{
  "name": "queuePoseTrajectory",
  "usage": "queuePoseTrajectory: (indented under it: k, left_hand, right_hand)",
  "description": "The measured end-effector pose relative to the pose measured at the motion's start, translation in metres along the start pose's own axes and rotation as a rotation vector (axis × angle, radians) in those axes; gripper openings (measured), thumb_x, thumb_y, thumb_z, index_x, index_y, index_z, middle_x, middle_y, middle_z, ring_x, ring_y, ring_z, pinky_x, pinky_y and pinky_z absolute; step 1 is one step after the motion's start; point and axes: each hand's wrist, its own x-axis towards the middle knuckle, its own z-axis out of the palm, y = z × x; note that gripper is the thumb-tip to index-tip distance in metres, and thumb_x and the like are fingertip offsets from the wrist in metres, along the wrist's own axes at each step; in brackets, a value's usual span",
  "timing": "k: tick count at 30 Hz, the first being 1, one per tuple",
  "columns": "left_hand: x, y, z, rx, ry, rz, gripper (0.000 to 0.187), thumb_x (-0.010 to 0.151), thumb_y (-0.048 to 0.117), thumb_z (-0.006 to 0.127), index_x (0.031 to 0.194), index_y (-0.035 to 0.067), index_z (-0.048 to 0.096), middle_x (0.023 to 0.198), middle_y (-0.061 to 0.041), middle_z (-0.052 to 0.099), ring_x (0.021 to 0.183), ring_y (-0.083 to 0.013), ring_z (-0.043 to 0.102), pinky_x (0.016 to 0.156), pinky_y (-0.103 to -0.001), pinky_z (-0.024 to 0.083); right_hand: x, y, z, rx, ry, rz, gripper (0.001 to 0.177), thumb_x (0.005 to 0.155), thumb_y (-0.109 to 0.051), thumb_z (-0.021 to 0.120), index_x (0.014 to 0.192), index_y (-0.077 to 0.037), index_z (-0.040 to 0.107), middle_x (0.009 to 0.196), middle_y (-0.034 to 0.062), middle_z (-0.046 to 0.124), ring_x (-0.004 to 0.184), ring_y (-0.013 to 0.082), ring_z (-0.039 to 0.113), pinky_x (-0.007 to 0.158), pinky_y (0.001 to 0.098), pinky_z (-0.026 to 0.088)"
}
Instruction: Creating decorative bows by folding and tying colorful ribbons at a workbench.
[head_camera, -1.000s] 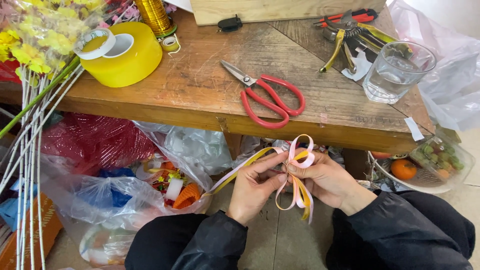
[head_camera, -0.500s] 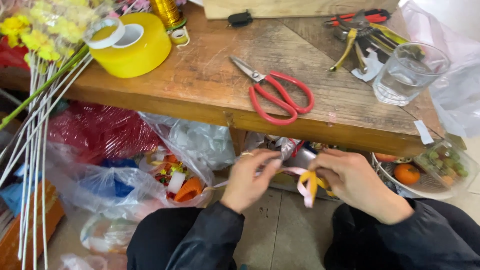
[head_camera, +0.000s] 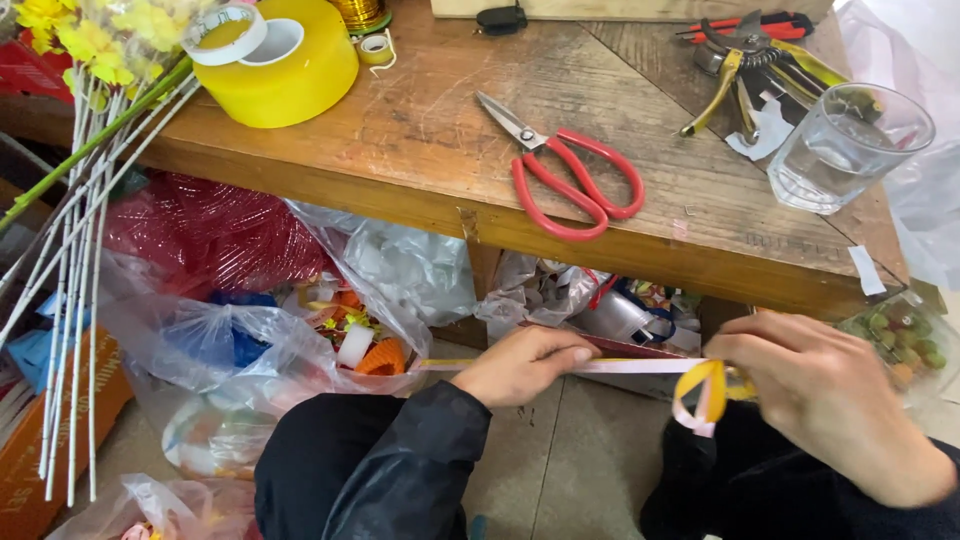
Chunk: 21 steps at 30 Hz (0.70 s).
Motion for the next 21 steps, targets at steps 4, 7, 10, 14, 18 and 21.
queuePoseTrajectory:
  k: [4,7,10,14,18,21]
  left_hand:
    - [-0.005,0.022,-0.003,-0.075,-0.043,-0.019,0.033,0.105,0.036,0.056,0.123,0.017,0.076,0.109,0.002,0.076,0.09,-0.0145,0.064,0.078,-0.03,0.045]
    - [-0.003,0.019,-0.003,-0.105,0.001,0.031,0.025,0.102,0.03,0.065,0.119,0.018,0.078,0.113,0.002,0.079,0.094,-0.014,0.069,0.082,-0.03,0.049]
    - [-0.004,0.015,-0.001,-0.07,0.052,0.056,0.018,0.097,0.02,0.072,0.114,0.017,0.079,0.114,0.001,0.08,0.104,-0.0167,0.074,0.091,-0.033,0.055]
    - [-0.006,0.012,0.003,0.086,0.125,0.221,0.018,0.091,0.006,0.074,0.106,0.015,0.079,0.101,0.001,0.081,0.092,-0.0174,0.075,0.085,-0.033,0.055]
    - [-0.014,0.028,0.0,-0.041,0.109,0.191,0.03,0.09,-0.003,0.073,0.115,0.014,0.07,0.098,-0.004,0.083,0.093,-0.017,0.079,0.09,-0.036,0.061]
    - [-0.037,0.069,-0.013,-0.602,-0.034,0.311,0.013,0.095,0.003,0.077,0.102,0.01,0.069,0.1,-0.001,0.069,0.089,-0.0103,0.068,0.086,-0.024,0.057]
  right_hand:
    - [-0.007,-0.003,-0.018,-0.022,0.105,-0.007,0.029,0.093,0.001,0.063,0.105,-0.023,0.076,0.114,-0.0066,0.078,0.105,0.0155,0.075,0.09,0.0359,0.058]
    - [-0.007,-0.007,-0.028,0.016,0.162,0.048,0.032,0.092,0.01,0.064,0.102,-0.017,0.077,0.114,-0.0024,0.078,0.093,0.0191,0.074,0.083,0.0339,0.056]
    - [-0.007,-0.004,-0.034,0.034,0.134,0.111,0.022,0.099,0.005,0.062,0.105,-0.009,0.078,0.109,0.0031,0.078,0.087,0.0193,0.074,0.08,0.0334,0.059]
    - [-0.012,0.005,-0.03,0.01,0.149,0.168,0.022,0.098,0.008,0.064,0.106,-0.007,0.079,0.112,0.0063,0.078,0.091,0.0197,0.075,0.078,0.0333,0.061]
    - [-0.017,0.021,-0.024,0.093,0.186,0.257,0.032,0.101,0.018,0.057,0.107,-0.006,0.078,0.11,0.0105,0.075,0.084,0.0221,0.072,0.072,0.033,0.057]
    - [-0.004,0.017,-0.031,0.332,0.185,0.466,0.035,0.09,0.026,0.048,0.101,0.008,0.076,0.111,0.0171,0.075,0.098,0.0245,0.074,0.1,0.0308,0.06]
